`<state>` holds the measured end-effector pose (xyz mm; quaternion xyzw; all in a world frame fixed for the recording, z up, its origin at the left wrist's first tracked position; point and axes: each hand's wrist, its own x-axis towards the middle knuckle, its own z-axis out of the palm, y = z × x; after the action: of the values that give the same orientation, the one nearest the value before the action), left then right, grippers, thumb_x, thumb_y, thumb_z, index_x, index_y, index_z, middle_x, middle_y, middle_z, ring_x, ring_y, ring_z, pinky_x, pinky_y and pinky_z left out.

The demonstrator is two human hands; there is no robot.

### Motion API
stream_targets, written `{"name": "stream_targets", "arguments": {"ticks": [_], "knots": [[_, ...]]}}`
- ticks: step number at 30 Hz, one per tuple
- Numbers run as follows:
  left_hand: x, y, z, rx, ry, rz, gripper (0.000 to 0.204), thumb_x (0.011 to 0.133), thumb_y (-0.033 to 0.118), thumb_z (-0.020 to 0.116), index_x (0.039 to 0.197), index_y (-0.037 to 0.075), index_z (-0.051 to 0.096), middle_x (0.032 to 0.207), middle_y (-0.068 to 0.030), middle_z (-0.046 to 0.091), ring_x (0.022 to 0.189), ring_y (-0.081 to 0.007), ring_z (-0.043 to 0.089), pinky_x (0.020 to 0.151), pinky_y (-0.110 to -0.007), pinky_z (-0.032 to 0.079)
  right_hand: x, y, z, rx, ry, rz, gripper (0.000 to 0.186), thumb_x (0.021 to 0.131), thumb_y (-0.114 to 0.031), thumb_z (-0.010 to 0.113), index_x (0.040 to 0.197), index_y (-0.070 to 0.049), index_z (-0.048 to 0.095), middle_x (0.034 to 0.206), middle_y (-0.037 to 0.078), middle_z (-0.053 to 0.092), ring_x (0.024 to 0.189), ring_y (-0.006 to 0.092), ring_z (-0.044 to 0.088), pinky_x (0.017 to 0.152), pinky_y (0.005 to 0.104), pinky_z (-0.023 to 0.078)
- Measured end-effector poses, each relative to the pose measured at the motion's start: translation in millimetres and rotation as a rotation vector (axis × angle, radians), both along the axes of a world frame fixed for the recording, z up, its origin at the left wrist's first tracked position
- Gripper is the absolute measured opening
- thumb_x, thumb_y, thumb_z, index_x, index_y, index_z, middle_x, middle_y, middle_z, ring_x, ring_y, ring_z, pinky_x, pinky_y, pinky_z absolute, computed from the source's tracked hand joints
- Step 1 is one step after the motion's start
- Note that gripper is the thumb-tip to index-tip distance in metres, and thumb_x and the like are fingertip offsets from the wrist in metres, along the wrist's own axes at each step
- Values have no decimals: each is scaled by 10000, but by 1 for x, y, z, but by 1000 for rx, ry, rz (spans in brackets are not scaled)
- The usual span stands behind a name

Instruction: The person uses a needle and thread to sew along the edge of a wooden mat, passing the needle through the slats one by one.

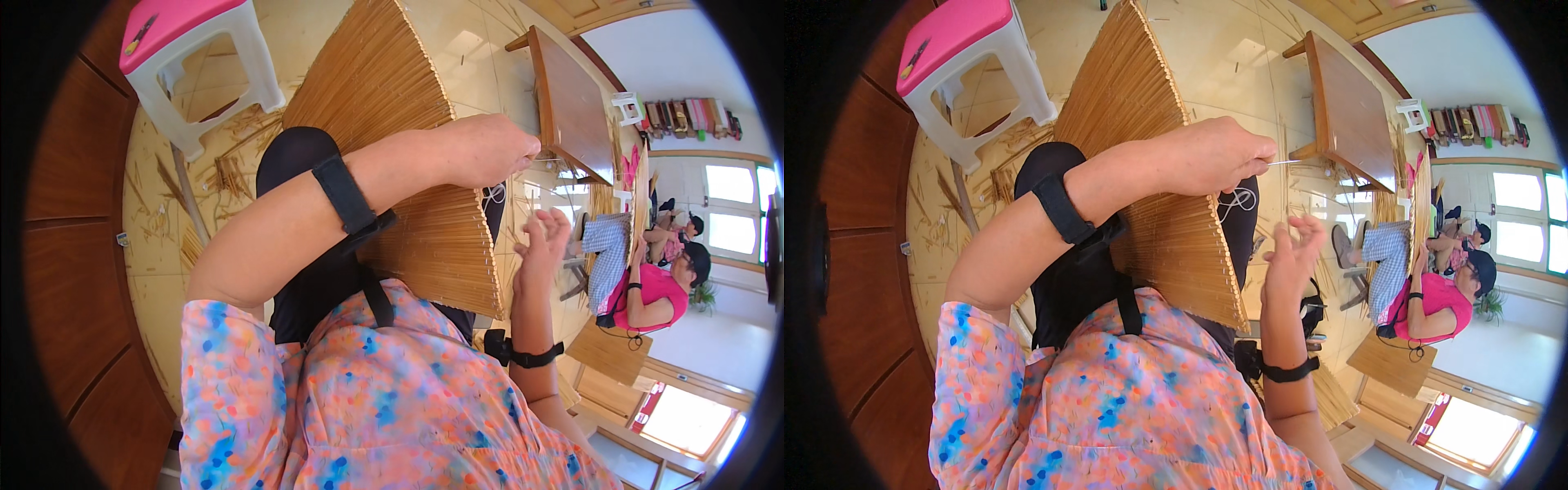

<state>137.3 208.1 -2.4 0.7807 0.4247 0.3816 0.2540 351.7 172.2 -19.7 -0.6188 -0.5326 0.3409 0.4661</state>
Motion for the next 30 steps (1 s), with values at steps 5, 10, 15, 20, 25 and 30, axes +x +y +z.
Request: {"name": "stream_targets", "arguments": {"ticks": [5, 10, 15, 20, 25, 30], "knots": [[-2, 3, 0, -80, -70, -54, 193, 959, 196, 479, 903, 36, 571, 600, -134, 596, 572, -292, 612, 584, -404, 484, 5, -5, 18, 54, -234, 351, 217, 897, -90, 593, 1109, -55, 560, 970, 9, 599, 799, 73, 531, 601, 199, 422], [2, 2, 0, -28, -117, -6, 184, 942, 185, 497, 878, 20, 547, 631, -161, 610, 613, -333, 626, 577, -434, 487, -31, -15, 20, -141, -338, 627, 206, 872, -60, 633, 1060, 24, 613, 816, 45, 628, 712, 79, 554, 635, 226, 458], [19, -32, 8, 340, -110, 218, 93, 804, 121, 573, 864, 55, 544, 763, -123, 599, 679, -350, 639, 582, -445, 513, -21, -13, 18, -93, -409, 653, 216, 860, -39, 623, 1060, 44, 613, 810, 59, 631, 699, 78, 546, 646, 229, 458], [29, -65, 16, 250, -202, 43, 134, 773, 121, 593, 882, 59, 545, 783, -97, 583, 657, -322, 634, 559, -431, 510, -25, -8, 13, 175, -393, 668, 208, 877, -41, 587, 1065, 41, 626, 832, 51, 647, 735, 59, 546, 641, 207, 449], [29, -91, 20, 384, -12, -96, 197, 764, 124, 603, 942, 46, 569, 761, -81, 593, 616, -274, 645, 520, -402, 506, -26, -19, 18, -124, -340, 553, 203, 897, -29, 578, 1088, 29, 617, 883, 42, 668, 778, 67, 586, 685, 217, 473], [21, -121, 31, 254, -110, -319, 219, 763, 112, 615, 946, 24, 533, 747, -107, 591, 585, -294, 665, 449, -385, 506, -32, -20, 25, -248, -168, 531, 268, 870, 79, 570, 1123, 5, 524, 1003, 50, 639, 804, 64, 598, 682, 202, 467]]}}
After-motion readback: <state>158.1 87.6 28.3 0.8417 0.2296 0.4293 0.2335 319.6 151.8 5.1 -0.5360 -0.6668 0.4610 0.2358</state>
